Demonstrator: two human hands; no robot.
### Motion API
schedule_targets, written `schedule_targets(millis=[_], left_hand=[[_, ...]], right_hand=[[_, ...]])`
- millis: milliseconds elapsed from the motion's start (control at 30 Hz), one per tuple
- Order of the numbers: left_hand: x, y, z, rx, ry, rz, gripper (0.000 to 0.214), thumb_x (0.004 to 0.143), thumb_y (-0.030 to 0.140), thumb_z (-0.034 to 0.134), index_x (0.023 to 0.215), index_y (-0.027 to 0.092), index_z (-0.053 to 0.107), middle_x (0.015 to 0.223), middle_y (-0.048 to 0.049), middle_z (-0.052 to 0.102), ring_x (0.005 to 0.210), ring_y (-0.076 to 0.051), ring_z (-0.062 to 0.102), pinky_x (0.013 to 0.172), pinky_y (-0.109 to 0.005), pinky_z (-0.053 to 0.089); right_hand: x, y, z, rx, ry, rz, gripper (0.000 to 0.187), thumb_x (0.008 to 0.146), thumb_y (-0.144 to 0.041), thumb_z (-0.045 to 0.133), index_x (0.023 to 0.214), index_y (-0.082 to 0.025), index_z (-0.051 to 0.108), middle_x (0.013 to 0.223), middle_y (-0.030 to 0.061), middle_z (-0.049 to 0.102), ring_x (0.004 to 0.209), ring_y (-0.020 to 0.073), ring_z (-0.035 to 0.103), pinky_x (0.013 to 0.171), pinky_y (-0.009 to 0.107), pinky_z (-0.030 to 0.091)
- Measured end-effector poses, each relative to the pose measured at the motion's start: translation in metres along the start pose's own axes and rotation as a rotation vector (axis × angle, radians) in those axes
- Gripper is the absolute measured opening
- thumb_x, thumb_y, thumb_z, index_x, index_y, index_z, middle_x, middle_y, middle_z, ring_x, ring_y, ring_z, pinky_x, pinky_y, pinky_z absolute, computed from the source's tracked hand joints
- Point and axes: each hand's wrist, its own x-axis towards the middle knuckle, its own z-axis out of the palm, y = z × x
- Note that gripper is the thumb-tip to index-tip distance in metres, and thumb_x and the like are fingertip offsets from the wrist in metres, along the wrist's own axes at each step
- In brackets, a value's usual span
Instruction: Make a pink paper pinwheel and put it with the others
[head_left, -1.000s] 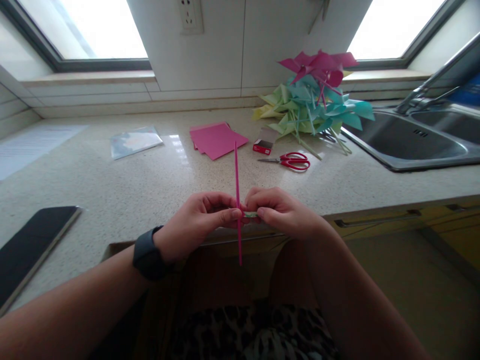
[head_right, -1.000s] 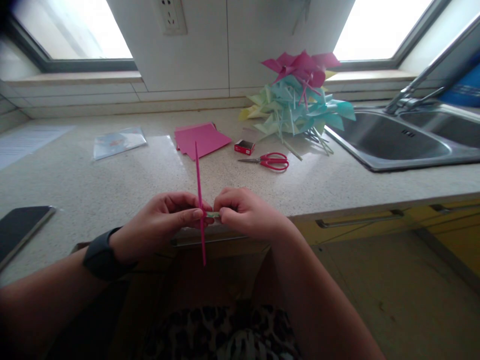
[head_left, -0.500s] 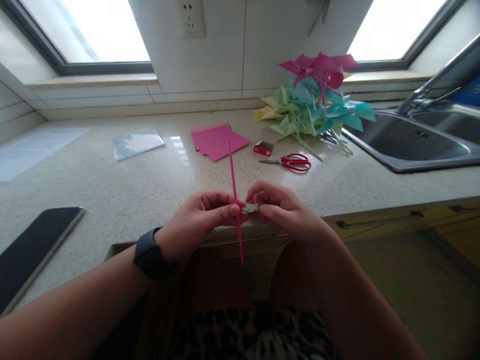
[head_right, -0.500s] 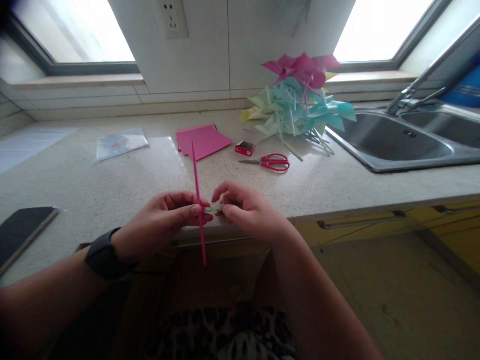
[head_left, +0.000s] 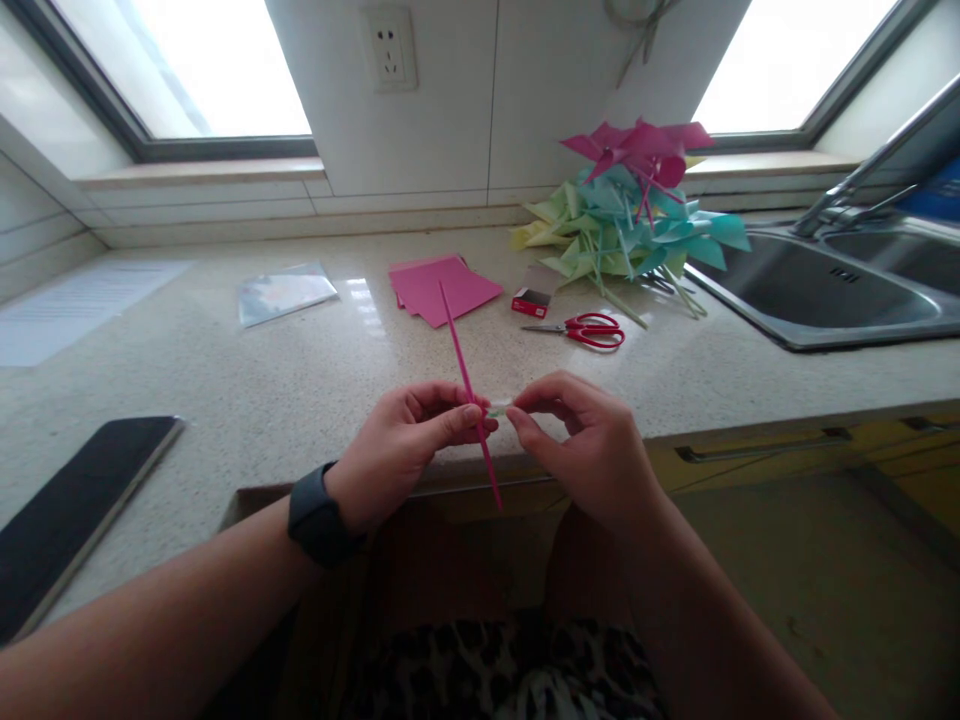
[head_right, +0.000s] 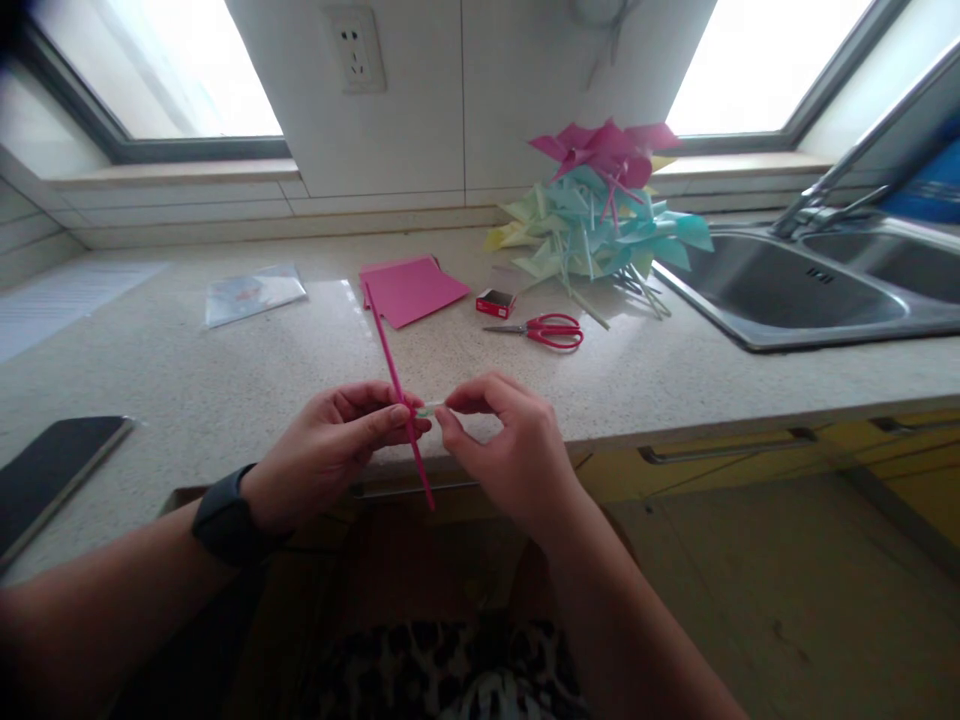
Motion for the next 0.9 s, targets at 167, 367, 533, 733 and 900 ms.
schedule_targets(millis=[167, 367, 533, 733, 900], left_hand=[[-0.002, -0.001, 0.002, -0.003, 0.023, 0.018, 0.018, 0.083, 0.026, 0.08, 0.095, 0.014, 0.075, 0.091, -0.0042, 0.077, 0.085, -0.013, 0.072, 0.086, -0.024, 0.057], [-0.004, -0.001, 0.004, -0.013, 0.033, 0.039, 0.016, 0.082, 0.026, 0.08, 0.093, 0.016, 0.076, 0.091, -0.0034, 0.078, 0.084, -0.012, 0.071, 0.083, -0.023, 0.057], [-0.003, -0.001, 0.006, 0.001, 0.061, 0.046, 0.017, 0.081, 0.027, 0.082, 0.092, 0.015, 0.076, 0.092, -0.0034, 0.077, 0.083, -0.012, 0.071, 0.083, -0.023, 0.057], [-0.004, -0.001, 0.005, -0.022, 0.046, 0.034, 0.016, 0.081, 0.026, 0.081, 0.093, 0.016, 0.077, 0.092, -0.0044, 0.078, 0.085, -0.015, 0.073, 0.084, -0.026, 0.056], [-0.004, 0.002, 0.007, -0.12, 0.059, 0.025, 0.014, 0.079, 0.025, 0.083, 0.089, 0.016, 0.077, 0.088, -0.0036, 0.078, 0.085, -0.017, 0.074, 0.087, -0.029, 0.057]], right_hand=[[-0.003, -0.012, -0.002, -0.089, 0.043, 0.073, 0.006, 0.087, -0.025, 0.071, 0.086, -0.02, 0.075, 0.081, 0.0014, 0.074, 0.074, 0.015, 0.067, 0.071, 0.029, 0.052], [0.0, -0.019, -0.003, -0.037, 0.017, 0.294, 0.014, 0.082, -0.033, 0.074, 0.082, -0.02, 0.078, 0.071, 0.0017, 0.075, 0.062, 0.0153, 0.066, 0.058, 0.028, 0.049], [0.003, -0.021, 0.0, -0.004, -0.021, 0.383, 0.015, 0.079, -0.032, 0.072, 0.078, -0.017, 0.075, 0.069, 0.0035, 0.074, 0.059, 0.0154, 0.064, 0.056, 0.028, 0.047], [0.006, -0.011, -0.002, 0.087, -0.003, 0.416, 0.018, 0.078, -0.034, 0.069, 0.075, -0.016, 0.071, 0.068, 0.004, 0.071, 0.057, 0.0144, 0.059, 0.053, 0.027, 0.045], [0.008, 0.002, -0.008, 0.222, 0.018, 0.405, 0.018, 0.081, -0.033, 0.069, 0.076, -0.017, 0.066, 0.07, 0.0035, 0.069, 0.062, 0.0147, 0.061, 0.055, 0.027, 0.048]])
